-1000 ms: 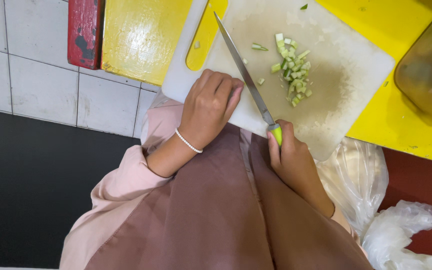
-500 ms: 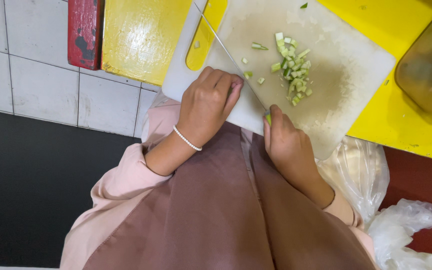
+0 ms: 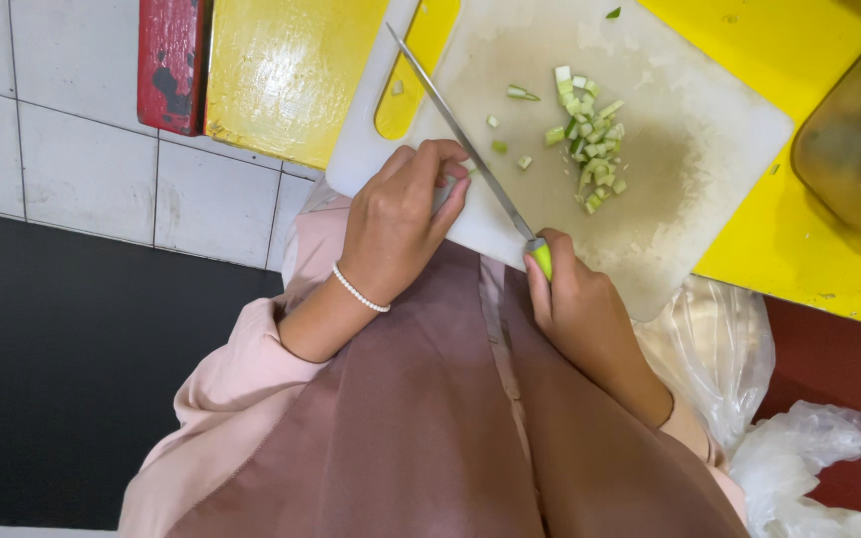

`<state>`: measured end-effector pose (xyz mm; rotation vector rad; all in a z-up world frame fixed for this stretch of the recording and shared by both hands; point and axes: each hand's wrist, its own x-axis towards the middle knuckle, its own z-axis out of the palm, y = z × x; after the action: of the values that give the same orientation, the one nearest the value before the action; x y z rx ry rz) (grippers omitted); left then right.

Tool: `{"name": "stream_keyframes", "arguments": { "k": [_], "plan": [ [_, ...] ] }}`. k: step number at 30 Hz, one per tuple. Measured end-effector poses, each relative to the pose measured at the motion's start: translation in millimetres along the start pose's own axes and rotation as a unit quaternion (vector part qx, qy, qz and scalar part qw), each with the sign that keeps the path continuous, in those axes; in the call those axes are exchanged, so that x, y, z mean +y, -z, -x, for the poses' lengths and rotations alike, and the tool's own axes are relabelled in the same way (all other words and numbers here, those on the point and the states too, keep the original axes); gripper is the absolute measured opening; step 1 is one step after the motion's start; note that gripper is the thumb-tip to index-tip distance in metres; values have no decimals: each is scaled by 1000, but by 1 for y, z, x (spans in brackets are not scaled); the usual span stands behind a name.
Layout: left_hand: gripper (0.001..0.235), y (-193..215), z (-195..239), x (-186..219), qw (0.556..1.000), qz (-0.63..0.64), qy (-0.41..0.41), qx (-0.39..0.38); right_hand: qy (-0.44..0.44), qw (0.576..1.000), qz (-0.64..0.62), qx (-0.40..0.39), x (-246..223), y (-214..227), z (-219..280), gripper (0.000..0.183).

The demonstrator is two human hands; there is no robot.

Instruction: The person slices cucumber into thin strips and then dices them into small pieces on a white cutting board. They transfer the diced cucumber into a metal container. The person repeats this process with additional cucumber pieces.

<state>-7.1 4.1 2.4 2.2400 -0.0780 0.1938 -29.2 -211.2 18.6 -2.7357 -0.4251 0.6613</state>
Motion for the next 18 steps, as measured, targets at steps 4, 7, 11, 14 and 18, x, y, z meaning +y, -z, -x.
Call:
{"name": "stream_keyframes", "arguments": {
  "k": [4,7,11,14,18],
  "plan": [
    [22,-4,2,1,1000,21,16,10,33,998,48,20,-1,-8,-5,26],
    [22,-3,1,2,999,36,32,14,66,992,94,52,-9,-7,-14,26],
    [23,-4,3,0,998,41,31,21,78,986,126,72,-18,-2,-29,26],
    [24,1,2,2,999,43,24,20,51,993,94,43,-20,5,-28,27],
    [27,9,4,5,999,47,16,5,13,1000,26,8,-19,13,-17,26]
  ]
}}
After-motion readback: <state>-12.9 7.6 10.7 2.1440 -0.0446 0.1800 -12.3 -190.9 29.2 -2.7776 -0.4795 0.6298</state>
